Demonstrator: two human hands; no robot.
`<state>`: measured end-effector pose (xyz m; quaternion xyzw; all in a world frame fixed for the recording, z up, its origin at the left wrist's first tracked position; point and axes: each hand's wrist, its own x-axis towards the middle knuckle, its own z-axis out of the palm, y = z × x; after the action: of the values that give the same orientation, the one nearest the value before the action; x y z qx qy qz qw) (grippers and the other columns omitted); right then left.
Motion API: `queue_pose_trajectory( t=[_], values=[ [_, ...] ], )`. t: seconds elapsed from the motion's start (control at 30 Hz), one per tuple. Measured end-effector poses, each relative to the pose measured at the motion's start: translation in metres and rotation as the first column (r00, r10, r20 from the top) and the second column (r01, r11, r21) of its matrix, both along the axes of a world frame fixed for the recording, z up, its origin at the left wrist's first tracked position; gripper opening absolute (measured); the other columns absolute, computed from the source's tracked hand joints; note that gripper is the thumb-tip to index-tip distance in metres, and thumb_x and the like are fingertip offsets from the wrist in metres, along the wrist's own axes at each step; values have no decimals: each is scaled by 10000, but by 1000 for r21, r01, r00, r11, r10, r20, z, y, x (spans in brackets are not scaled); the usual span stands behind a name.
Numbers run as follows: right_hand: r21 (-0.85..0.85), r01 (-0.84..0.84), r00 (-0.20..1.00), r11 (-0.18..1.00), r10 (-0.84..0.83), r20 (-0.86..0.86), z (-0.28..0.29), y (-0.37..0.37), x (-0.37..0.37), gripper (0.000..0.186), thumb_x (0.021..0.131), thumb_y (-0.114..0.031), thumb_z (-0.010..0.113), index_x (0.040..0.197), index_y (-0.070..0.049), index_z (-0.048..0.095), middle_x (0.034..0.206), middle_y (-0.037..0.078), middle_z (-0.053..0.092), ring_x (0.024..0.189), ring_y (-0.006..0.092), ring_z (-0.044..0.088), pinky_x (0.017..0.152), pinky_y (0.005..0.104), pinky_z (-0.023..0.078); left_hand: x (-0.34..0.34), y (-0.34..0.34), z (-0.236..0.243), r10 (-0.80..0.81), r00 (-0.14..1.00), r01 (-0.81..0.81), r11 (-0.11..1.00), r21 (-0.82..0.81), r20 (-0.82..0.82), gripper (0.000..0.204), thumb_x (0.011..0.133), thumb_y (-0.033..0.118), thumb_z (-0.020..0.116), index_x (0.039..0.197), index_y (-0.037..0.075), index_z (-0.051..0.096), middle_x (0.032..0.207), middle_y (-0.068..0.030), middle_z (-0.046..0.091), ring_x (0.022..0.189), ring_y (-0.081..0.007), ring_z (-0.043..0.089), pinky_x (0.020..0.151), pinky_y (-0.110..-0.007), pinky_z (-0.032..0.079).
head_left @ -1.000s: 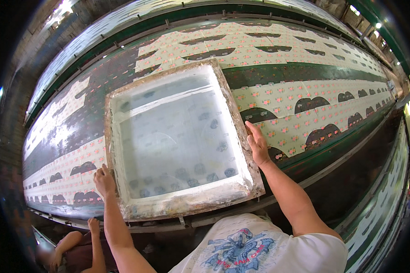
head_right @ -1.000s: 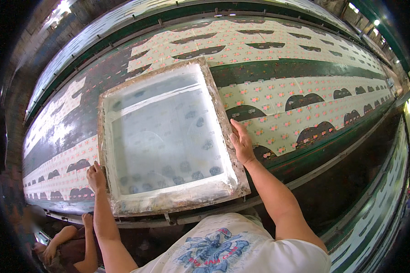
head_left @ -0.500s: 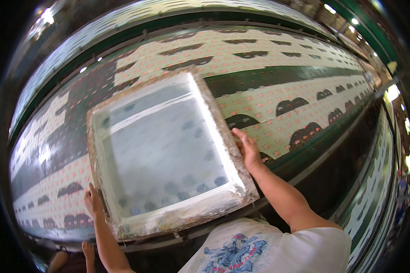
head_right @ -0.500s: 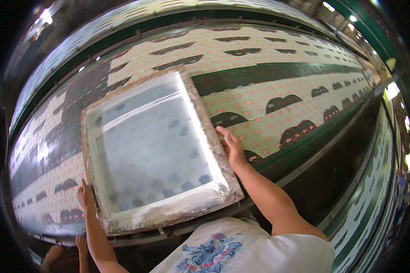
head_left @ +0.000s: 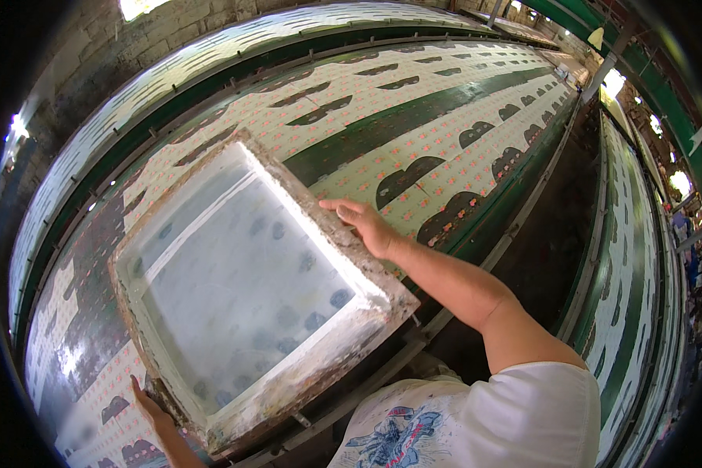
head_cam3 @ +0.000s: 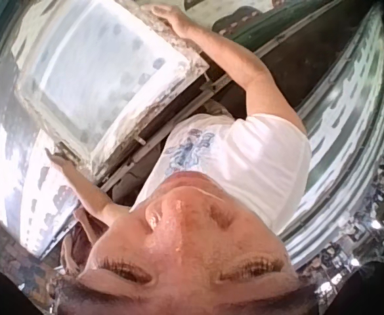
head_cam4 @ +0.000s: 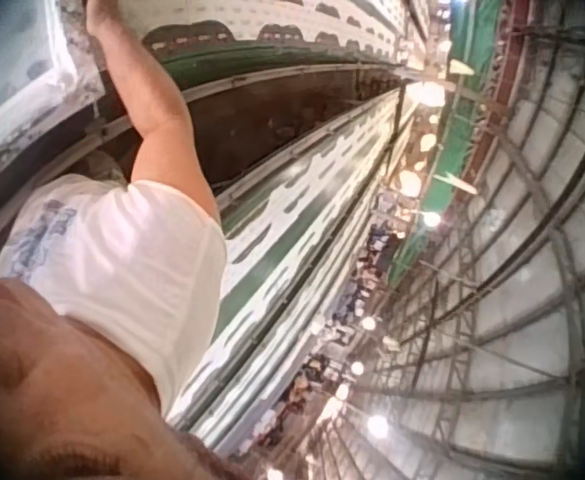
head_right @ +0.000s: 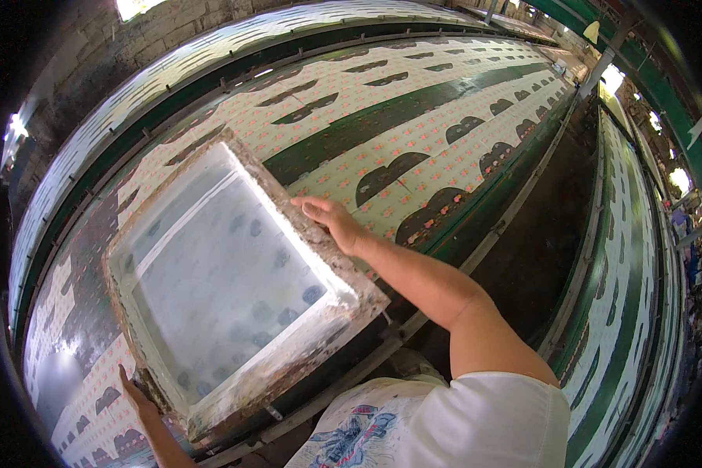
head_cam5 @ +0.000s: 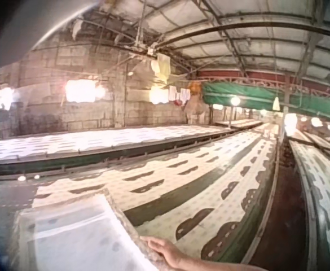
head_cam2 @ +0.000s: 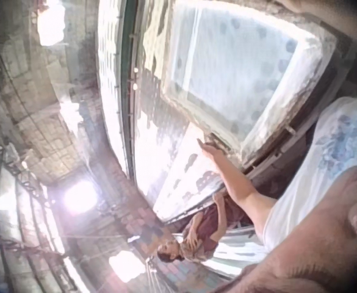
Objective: The person repeatedly places a screen-printing frame onto a patterned conveyor belt, pulls a squeegee across the frame to spread ink, lifts the frame, and repeats the cycle. The person then carries the frame away from the conveyor toward a workbench area.
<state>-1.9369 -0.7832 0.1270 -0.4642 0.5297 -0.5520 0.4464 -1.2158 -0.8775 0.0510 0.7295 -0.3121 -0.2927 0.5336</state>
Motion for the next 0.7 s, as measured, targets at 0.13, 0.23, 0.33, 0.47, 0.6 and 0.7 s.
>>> queue_pose_trajectory(
  t=[0.13, 0.23, 0.33, 0.47, 0.6, 0.7],
  values=[
    [-38, 9, 998, 999, -7, 56, -15, 6, -131, 658, 1102, -543, 584, 1500, -23, 646, 1386, 96, 693, 1155, 160, 660, 1027, 344, 537, -133, 9, 24, -130, 921, 166, 984, 69, -367, 819, 992, 706, 603, 1294, -43, 741, 1131, -162, 788, 990, -284, 767, 917, -425, 606],
    [6, 35, 983, 999, -36, 180, -12, 22, -225, 644, 1089, -542, 618, 1457, -17, 672, 1419, 103, 664, 1194, 204, 666, 1048, 371, 541, -275, 39, 65, -209, 871, 260, 964, 55, -445, 775, 958, 736, 617, 1015, -18, 782, 966, -147, 787, 844, -271, 760, 836, -407, 615],
    [-4, 35, 986, 999, -34, 165, -10, 35, -337, 591, 1078, -531, 644, 1428, -59, 708, 1405, 115, 697, 1183, 174, 673, 993, 332, 542, -373, 56, 63, -231, 879, 275, 960, 47, -417, 728, 952, 740, 617, 883, 32, 768, 818, -86, 761, 699, -224, 707, 714, -375, 586],
    [57, 83, 980, 995, -92, 179, -23, 62, -486, 580, 1112, -536, 569, 1448, -81, 695, 1316, 90, 708, 1060, 207, 716, 929, 376, 592, -532, 72, 64, -168, 907, 217, 972, 86, -387, 677, 910, 720, 705, 877, 44, 718, 827, -82, 682, 772, -243, 673, 797, -395, 557],
    [85, 169, 979, 982, -177, 103, -35, 78, -629, 562, 1117, -539, 552, 1440, -105, 705, 1307, 82, 707, 1033, 214, 718, 914, 377, 591, -678, 93, 59, -120, 892, 126, 992, -16, -436, 666, 925, 677, 725, 1014, 18, 697, 893, -79, 663, 820, -260, 663, 826, -426, 550],
    [94, 220, 967, 971, -229, 109, -33, 93, -693, 602, 1104, -585, 552, 1414, -96, 718, 1322, 92, 687, 1050, 223, 690, 917, 389, 576, -743, 116, 47, -149, 901, 169, 986, 12, -408, 648, 974, 627, 693, 1112, -6, 674, 980, -96, 680, 882, -255, 672, 857, -427, 545]
  ],
)
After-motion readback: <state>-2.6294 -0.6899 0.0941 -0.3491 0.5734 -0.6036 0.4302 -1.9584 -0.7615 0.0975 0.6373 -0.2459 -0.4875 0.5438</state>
